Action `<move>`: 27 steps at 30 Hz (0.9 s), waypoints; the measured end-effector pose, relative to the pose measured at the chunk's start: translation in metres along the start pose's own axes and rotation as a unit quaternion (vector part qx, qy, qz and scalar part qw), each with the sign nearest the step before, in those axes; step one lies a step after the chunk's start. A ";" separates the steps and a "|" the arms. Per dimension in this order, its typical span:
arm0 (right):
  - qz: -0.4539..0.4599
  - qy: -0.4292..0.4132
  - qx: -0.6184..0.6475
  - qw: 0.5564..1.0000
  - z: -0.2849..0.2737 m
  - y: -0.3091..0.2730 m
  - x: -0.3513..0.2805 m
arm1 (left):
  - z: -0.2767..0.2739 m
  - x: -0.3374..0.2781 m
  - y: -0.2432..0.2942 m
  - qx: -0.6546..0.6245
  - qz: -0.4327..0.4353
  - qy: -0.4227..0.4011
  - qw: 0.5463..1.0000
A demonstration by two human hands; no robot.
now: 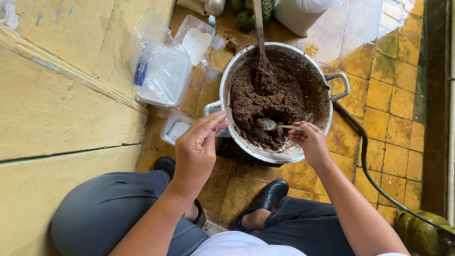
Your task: Scooping portions of a brown paste from a pot and wrapping them in small plastic sheets.
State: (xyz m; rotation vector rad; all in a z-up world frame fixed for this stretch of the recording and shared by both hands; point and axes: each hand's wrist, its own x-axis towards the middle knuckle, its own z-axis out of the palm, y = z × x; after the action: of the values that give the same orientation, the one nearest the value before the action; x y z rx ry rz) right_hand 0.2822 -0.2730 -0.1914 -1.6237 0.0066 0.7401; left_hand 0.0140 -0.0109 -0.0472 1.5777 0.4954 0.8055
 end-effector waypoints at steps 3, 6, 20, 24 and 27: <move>0.015 -0.007 0.042 0.999 -0.016 0.003 0.005 | 0.002 0.002 -0.006 0.015 -0.022 0.001 1.000; 0.028 -0.011 0.110 0.993 -0.020 -0.004 0.001 | 0.007 0.001 -0.013 0.022 -0.042 0.000 0.999; 0.077 -0.163 0.135 0.974 0.037 -0.040 -0.080 | 0.027 -0.004 -0.026 -0.235 -0.324 0.027 0.916; 0.043 -0.176 0.083 0.980 0.048 -0.050 -0.102 | 0.033 -0.009 -0.034 -0.253 -0.353 0.023 0.901; 0.036 -0.180 0.027 0.983 0.059 -0.064 -0.117 | 0.034 0.000 -0.016 -0.227 -0.415 0.004 0.881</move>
State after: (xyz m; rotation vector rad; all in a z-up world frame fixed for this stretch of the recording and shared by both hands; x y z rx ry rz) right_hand 0.1887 -0.2543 -0.0811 -1.4244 -0.1742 1.0735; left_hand 0.0414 -0.0311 -0.0635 0.7904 0.8379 0.2254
